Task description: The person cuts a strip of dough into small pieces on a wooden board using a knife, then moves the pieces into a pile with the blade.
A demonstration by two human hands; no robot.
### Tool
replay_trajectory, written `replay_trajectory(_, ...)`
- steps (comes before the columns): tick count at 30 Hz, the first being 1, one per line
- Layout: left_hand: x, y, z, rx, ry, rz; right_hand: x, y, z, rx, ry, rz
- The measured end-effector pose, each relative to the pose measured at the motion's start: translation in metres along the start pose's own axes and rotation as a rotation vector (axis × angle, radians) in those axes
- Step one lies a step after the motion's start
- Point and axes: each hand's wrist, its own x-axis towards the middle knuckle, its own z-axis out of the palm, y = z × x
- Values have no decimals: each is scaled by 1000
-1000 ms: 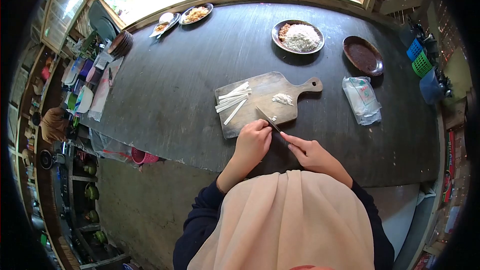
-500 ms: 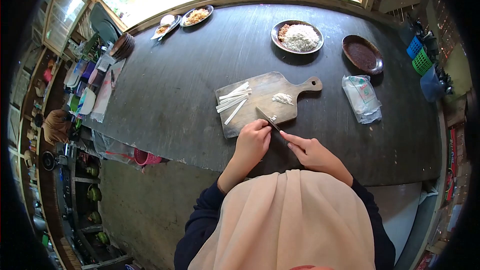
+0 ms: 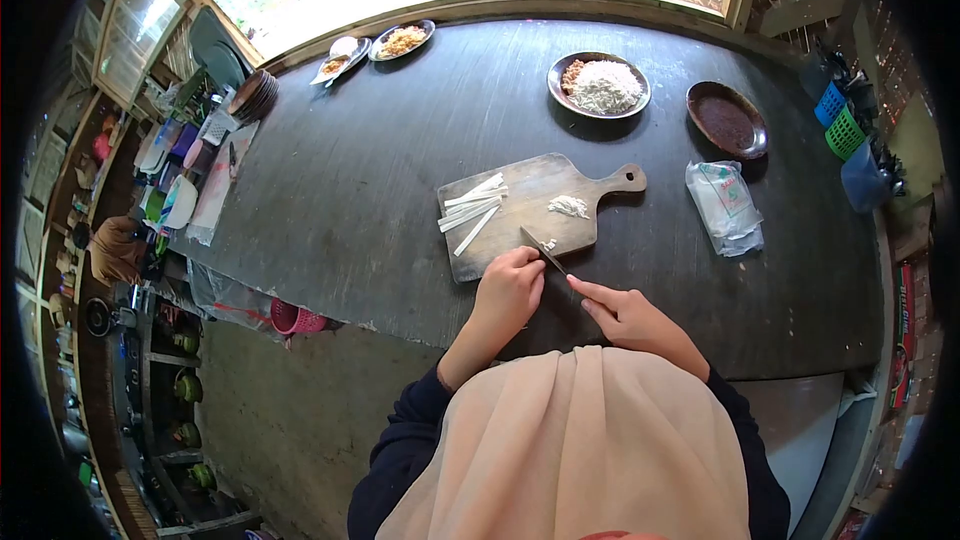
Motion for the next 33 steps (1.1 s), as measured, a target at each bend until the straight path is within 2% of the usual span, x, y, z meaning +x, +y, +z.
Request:
replay_trajectory(7, 1, 1, 0, -10, -6, 3, 2, -2, -2, 11, -34, 53)
replay_trajectory(10, 1, 2, 0, -11, -7, -13, 6, -1, 0, 39, -1, 16)
replay_trajectory(12, -1, 0, 3, -12, -1, -7, 6, -6, -3, 4, -53, 82)
replay_trajectory(33, -1, 0, 2, -21, 25, -11, -5, -5, -7, 5, -44, 58)
